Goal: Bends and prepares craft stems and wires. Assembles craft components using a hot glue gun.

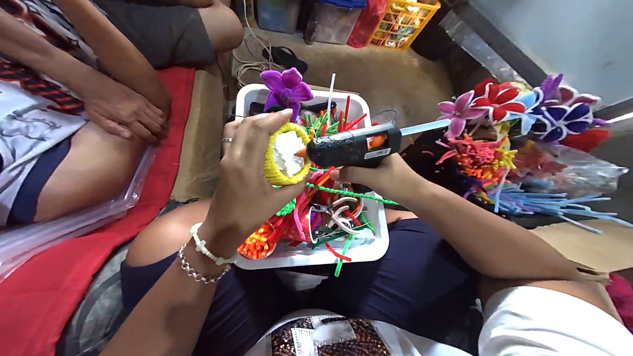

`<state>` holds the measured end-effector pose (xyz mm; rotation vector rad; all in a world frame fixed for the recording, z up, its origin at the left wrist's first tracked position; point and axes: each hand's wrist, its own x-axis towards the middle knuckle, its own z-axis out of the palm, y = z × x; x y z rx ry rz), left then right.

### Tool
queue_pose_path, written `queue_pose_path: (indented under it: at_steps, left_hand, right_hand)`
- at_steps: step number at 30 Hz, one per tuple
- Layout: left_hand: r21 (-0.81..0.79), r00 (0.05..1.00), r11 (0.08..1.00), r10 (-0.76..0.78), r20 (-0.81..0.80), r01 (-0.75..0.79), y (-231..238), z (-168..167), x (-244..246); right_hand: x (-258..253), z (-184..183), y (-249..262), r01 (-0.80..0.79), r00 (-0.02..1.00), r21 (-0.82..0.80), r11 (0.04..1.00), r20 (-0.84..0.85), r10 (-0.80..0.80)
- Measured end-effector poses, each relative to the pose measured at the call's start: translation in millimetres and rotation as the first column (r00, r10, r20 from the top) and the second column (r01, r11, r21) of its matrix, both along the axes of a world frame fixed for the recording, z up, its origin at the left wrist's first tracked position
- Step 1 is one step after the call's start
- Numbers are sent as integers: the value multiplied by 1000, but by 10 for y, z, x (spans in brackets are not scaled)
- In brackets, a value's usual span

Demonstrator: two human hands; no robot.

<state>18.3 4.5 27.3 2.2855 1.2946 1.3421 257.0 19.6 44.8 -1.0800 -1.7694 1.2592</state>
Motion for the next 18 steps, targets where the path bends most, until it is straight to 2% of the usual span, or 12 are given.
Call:
queue_pose_path:
  at_steps: [5,13,18]
  left_hand:
    - [-10,1000,1000,-7,2,7,2,-2,0]
    - [-3,1000,1000,-6,-8,6,2,-1,5]
    - [0,1000,1000,-6,-5,6,2,-3,5]
  right_hand:
    - [1,-47,10,22,1000,55,998,-14,-21]
    - [-28,-79,43,80,996,15,997,-36,-79]
    - [-21,-69,51,32,997,-18,999,-76,-34]
